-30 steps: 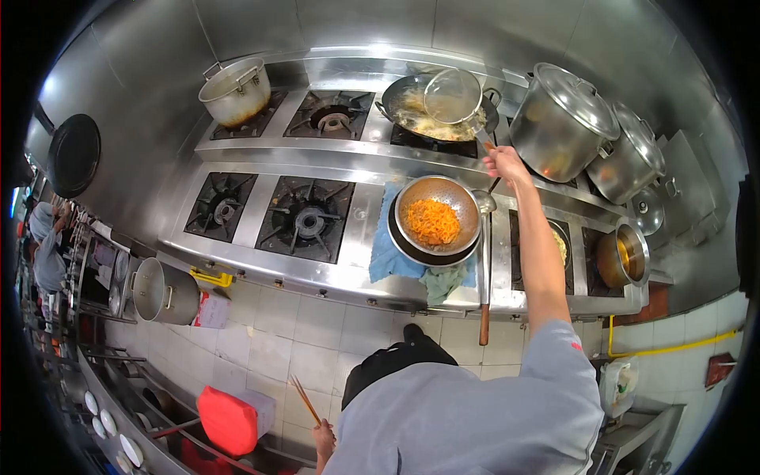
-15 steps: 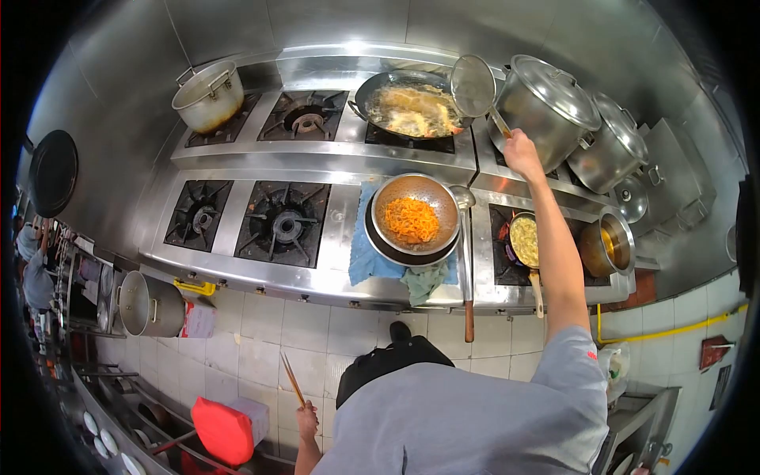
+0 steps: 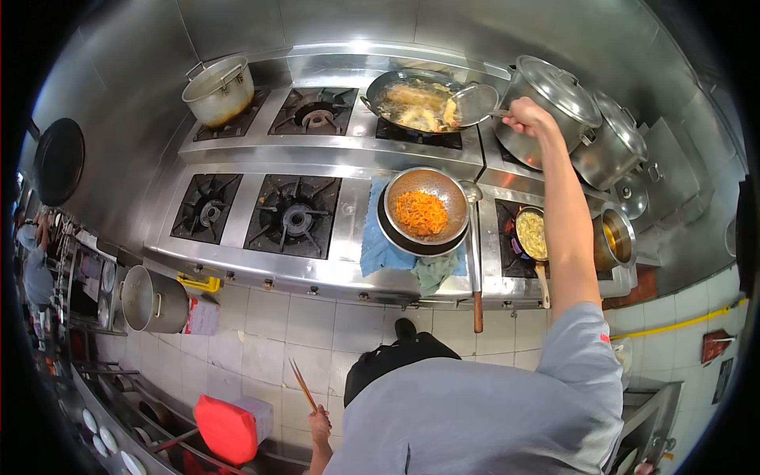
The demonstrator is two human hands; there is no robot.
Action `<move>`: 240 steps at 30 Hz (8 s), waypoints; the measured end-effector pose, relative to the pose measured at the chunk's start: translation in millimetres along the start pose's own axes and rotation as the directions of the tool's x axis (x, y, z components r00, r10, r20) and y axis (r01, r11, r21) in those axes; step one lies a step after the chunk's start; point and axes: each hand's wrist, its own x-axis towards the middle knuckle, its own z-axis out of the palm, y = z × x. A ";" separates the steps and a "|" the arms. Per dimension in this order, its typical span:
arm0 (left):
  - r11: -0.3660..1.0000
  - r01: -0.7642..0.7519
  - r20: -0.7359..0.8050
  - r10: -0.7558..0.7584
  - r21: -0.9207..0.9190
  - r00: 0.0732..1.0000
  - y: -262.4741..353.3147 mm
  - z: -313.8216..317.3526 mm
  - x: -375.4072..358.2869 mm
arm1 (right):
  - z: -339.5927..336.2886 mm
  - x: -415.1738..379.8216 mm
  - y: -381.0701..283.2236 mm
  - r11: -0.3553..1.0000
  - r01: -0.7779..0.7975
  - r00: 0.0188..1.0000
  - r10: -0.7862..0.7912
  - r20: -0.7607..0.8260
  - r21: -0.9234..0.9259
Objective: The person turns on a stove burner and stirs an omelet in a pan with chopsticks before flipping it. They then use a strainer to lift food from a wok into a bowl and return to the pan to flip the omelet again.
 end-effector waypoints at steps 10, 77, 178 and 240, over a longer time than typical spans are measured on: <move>0.995 0.088 -0.003 -0.088 0.038 0.996 -20.8 -11.0 -14.8 | 0.1 -7.4 76.8 0.803 0.403 0.845 -0.511 -0.159 -0.439; 1.000 -0.020 -0.059 0.019 -0.008 0.998 14.5 30.3 -32.6 | 75.6 33.7 113.6 0.599 0.649 0.552 -0.795 -0.251 -0.470; 0.999 -0.031 -0.104 0.032 0.019 0.994 -95.0 39.4 -120.6 | 112.1 18.0 101.6 0.782 0.381 0.830 -0.524 -0.189 -0.493; 0.991 0.083 0.021 -0.085 0.106 0.996 -225.4 -120.6 -74.7 | 348.0 -410.6 572.5 0.828 -0.531 0.712 0.322 0.624 0.179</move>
